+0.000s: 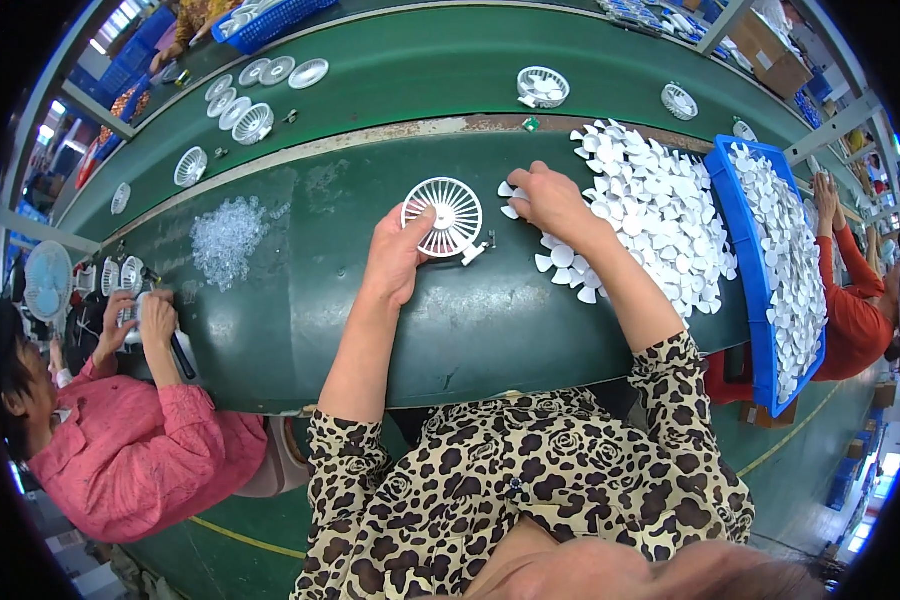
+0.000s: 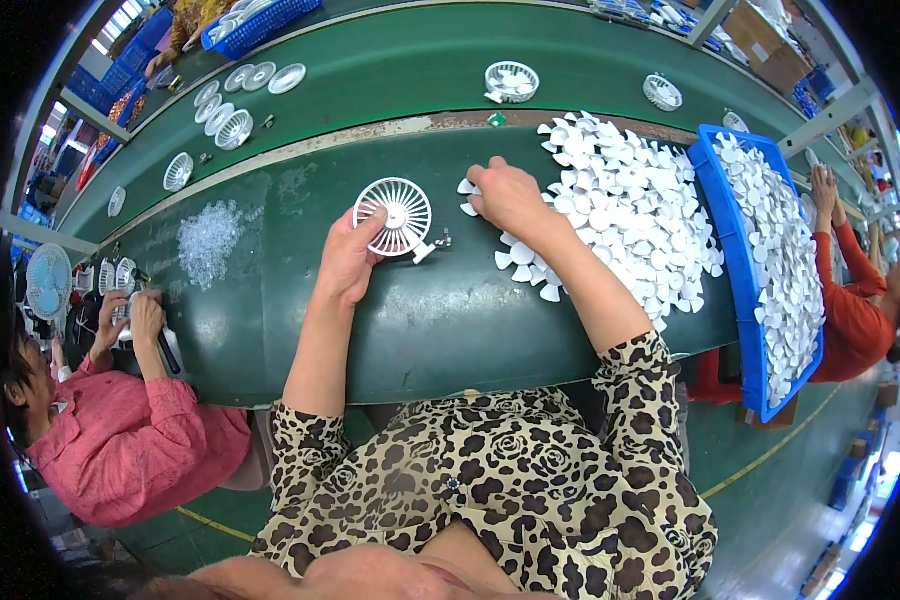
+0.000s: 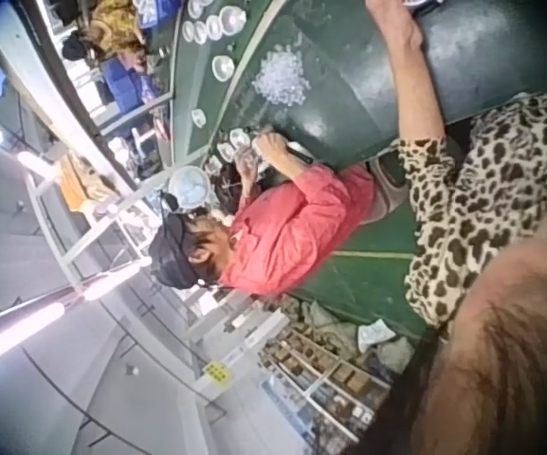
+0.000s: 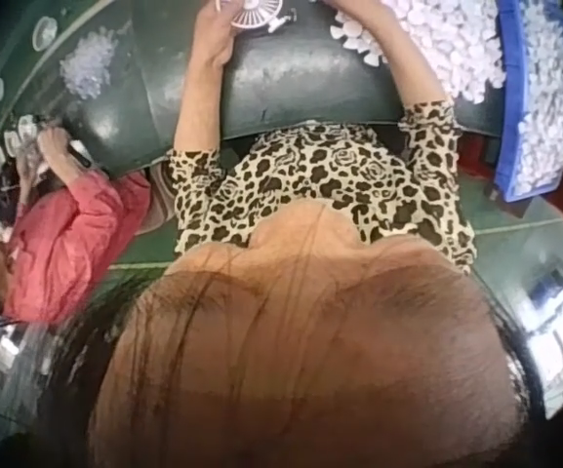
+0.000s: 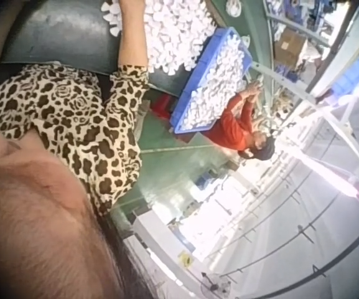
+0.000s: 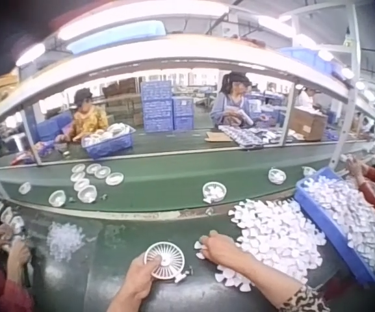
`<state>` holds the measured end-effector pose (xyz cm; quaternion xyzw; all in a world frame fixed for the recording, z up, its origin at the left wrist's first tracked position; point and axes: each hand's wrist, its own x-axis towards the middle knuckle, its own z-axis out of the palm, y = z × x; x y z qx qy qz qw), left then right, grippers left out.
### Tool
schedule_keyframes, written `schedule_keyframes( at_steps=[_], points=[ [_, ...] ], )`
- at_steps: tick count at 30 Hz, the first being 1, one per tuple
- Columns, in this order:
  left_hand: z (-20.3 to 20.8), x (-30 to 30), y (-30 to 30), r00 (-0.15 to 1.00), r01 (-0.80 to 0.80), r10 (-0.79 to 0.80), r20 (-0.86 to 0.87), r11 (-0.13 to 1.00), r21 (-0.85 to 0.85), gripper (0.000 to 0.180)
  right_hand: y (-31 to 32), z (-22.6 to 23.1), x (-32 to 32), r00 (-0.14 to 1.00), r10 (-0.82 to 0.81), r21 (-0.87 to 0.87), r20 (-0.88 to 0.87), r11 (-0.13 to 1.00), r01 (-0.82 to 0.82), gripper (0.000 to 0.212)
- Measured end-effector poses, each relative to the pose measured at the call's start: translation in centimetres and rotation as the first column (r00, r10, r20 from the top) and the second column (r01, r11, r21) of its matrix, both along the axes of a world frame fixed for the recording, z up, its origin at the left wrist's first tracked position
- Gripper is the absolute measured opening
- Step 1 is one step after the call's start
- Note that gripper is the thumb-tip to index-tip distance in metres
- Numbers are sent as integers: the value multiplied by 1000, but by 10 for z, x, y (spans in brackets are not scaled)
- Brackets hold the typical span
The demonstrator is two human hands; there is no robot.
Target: The person assembles small portable fans by taking fan casings from the conveyor belt, fitting fan blades into each casing by hand, and placing the assembled fan components onto the conveyor belt.
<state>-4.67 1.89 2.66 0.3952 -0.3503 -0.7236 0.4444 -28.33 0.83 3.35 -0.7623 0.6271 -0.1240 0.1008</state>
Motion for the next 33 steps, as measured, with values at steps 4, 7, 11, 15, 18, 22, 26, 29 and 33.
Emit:
schedule_keyframes(
  at_steps=[4, 7, 11, 15, 18, 22, 26, 29, 33],
  points=[
    [-2, 0, -2, 999, -42, 43, -24, 998, 39, 25, -3, -2, -5, 994, 84, -99, 67, 992, -77, 29],
    [2, 0, -1, 998, -43, 45, -40, 998, 35, 29, 13, 31, 14, 972, 32, -237, 231, 971, 25, 37],
    [-2, -6, 2, 996, 24, -21, -88, 999, 32, 38, 31, 43, 50, 928, 263, -342, 264, 925, -165, 39],
    [-3, -14, 6, 989, 72, -67, -129, 997, 33, 37, 28, 28, 69, 932, 314, -352, 183, 906, -237, 38],
    [-13, -10, 6, 999, 2, -4, -48, 999, -42, 31, 24, 20, 75, 915, 339, -319, 220, 911, -261, 39],
    [-7, -7, 4, 995, -96, 100, 28, 987, -125, 26, 23, 26, 69, 882, 361, -452, 304, 869, -200, 43],
    [-6, -12, 4, 986, -53, 98, 138, 954, -296, 24, 9, 28, 45, 916, 223, -215, 332, 964, -157, 45],
    [-10, -9, 6, 885, 30, 197, 421, 880, -475, 25, -6, 18, 38, 830, 127, 187, 543, 945, -267, 40],
    [-15, -11, 1, 882, 37, 181, 435, 894, -446, 26, -9, 6, 37, 809, 140, 151, 571, 951, -271, 40]
  ],
)
